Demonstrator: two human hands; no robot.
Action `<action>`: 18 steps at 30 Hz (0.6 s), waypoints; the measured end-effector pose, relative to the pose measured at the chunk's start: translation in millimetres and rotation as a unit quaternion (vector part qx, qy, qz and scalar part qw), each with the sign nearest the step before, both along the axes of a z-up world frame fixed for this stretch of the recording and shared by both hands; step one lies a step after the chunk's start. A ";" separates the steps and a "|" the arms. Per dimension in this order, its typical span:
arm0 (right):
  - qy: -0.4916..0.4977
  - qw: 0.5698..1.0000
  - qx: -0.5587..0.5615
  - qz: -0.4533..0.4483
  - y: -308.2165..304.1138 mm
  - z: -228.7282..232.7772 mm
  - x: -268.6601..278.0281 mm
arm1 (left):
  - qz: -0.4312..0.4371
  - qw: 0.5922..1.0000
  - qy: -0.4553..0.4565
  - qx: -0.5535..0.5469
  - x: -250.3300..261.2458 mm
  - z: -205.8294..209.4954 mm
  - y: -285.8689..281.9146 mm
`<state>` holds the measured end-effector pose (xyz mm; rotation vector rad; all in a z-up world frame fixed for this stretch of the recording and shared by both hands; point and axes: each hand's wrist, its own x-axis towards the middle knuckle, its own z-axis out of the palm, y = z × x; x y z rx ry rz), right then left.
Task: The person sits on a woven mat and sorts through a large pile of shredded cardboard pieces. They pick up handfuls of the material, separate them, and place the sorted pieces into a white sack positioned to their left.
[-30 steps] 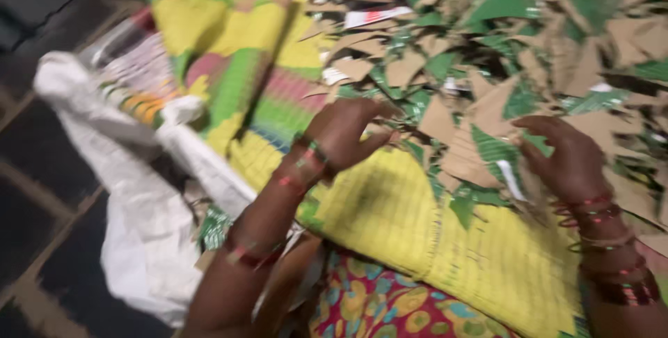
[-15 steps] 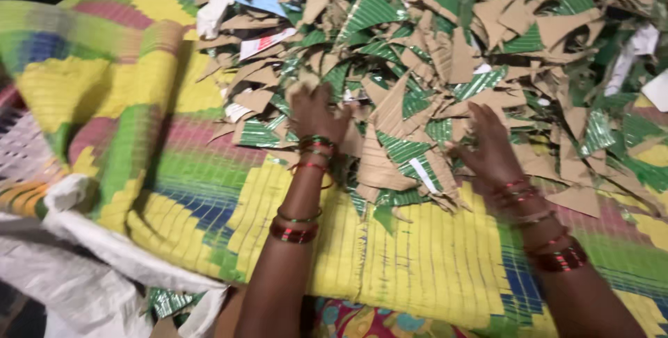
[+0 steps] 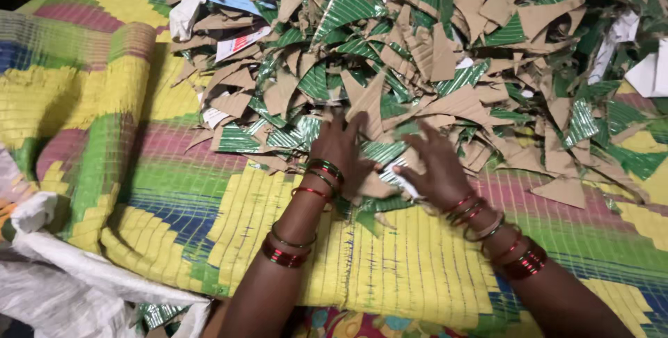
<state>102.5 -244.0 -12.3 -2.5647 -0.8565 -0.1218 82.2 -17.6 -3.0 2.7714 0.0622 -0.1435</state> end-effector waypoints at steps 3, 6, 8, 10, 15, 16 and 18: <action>-0.007 0.999 0.039 0.030 4.3 6.5 -13.0 | -0.035 0.988 -0.012 -0.150 -2.3 -1.4 3.5; 0.007 0.996 0.077 0.040 2.6 17.4 -17.4 | -0.068 0.971 0.024 -0.226 -2.1 -4.6 7.1; 0.001 0.994 0.106 0.038 0.5 28.0 -15.5 | -0.106 0.951 -0.026 -0.290 -1.7 -9.7 8.7; 0.047 0.990 0.124 -0.052 -8.3 41.0 -11.1 | -0.163 0.921 -0.102 -0.338 -1.6 -15.8 12.1; 0.006 0.983 0.085 -0.161 -46.0 40.9 21.8 | -0.095 0.955 -0.138 -0.244 0.0 -13.5 23.8; -0.094 0.987 0.055 -0.121 -56.7 32.5 33.3 | -0.066 0.959 -0.147 -0.232 -2.4 -11.1 26.3; -0.187 0.978 0.023 -0.091 -75.5 7.5 55.5 | -0.040 0.964 -0.171 -0.202 -3.2 -9.4 29.4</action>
